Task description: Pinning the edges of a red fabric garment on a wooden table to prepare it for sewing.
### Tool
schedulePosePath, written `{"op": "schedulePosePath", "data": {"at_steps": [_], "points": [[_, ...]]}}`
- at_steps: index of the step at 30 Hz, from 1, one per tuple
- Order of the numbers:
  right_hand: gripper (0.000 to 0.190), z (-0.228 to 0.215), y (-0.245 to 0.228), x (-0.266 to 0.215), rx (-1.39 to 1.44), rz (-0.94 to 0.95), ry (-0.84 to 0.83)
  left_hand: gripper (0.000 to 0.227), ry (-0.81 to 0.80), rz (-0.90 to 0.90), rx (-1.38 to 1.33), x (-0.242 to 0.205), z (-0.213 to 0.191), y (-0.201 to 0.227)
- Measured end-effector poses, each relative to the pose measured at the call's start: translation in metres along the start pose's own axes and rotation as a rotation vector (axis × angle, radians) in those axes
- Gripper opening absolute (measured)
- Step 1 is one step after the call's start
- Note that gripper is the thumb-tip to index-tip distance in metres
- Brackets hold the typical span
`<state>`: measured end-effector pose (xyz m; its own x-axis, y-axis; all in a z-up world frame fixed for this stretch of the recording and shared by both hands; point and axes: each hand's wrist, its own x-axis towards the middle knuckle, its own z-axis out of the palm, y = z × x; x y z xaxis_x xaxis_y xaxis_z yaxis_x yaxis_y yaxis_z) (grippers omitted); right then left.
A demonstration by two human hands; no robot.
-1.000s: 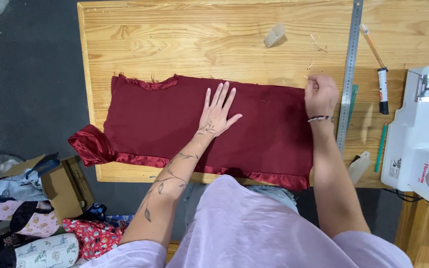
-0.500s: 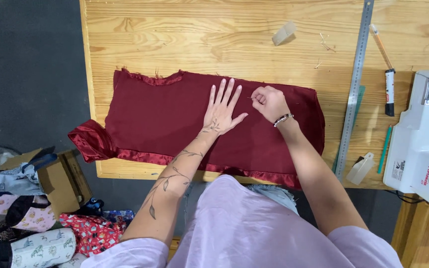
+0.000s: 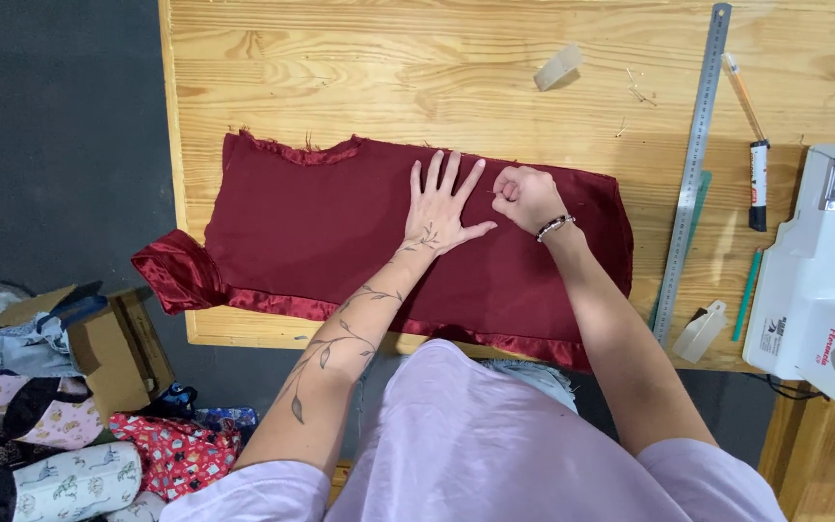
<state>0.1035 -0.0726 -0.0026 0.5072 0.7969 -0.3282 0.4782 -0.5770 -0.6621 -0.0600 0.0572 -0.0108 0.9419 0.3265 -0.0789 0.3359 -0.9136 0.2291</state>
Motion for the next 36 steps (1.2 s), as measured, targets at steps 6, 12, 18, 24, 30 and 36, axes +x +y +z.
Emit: {"op": "schedulePosePath", "data": {"at_steps": [6, 12, 18, 24, 30, 36], "points": [[0.014, 0.001, -0.003, 0.003, -0.043, 0.062, -0.031, 0.102, -0.002, -0.017, -0.009, -0.005, -0.007, 0.004], [0.013, 0.005, 0.000, 0.008, -0.031, 0.136, -0.064, 0.102, 0.013, -0.017, -0.017, -0.006, -0.006, 0.003], [0.015, 0.000, -0.005, 0.009, -0.042, 0.166, -0.129, 0.103, 0.000, -0.015, -0.030, -0.006, -0.006, 0.003], [0.013, -0.002, -0.011, 0.007, -0.063, 0.147, -0.133, 0.097, 0.023, -0.001, -0.107, -0.011, -0.008, 0.002], [0.012, 0.002, -0.021, 0.007, -0.107, 0.211, -0.112, 0.072, 0.178, -0.052, -0.242, -0.042, 0.009, 0.016], [0.011, 0.009, -0.022, 0.005, -0.160, 0.267, -0.100, 0.074, 0.262, -0.103, -0.218, -0.047, 0.020, 0.026]]}}
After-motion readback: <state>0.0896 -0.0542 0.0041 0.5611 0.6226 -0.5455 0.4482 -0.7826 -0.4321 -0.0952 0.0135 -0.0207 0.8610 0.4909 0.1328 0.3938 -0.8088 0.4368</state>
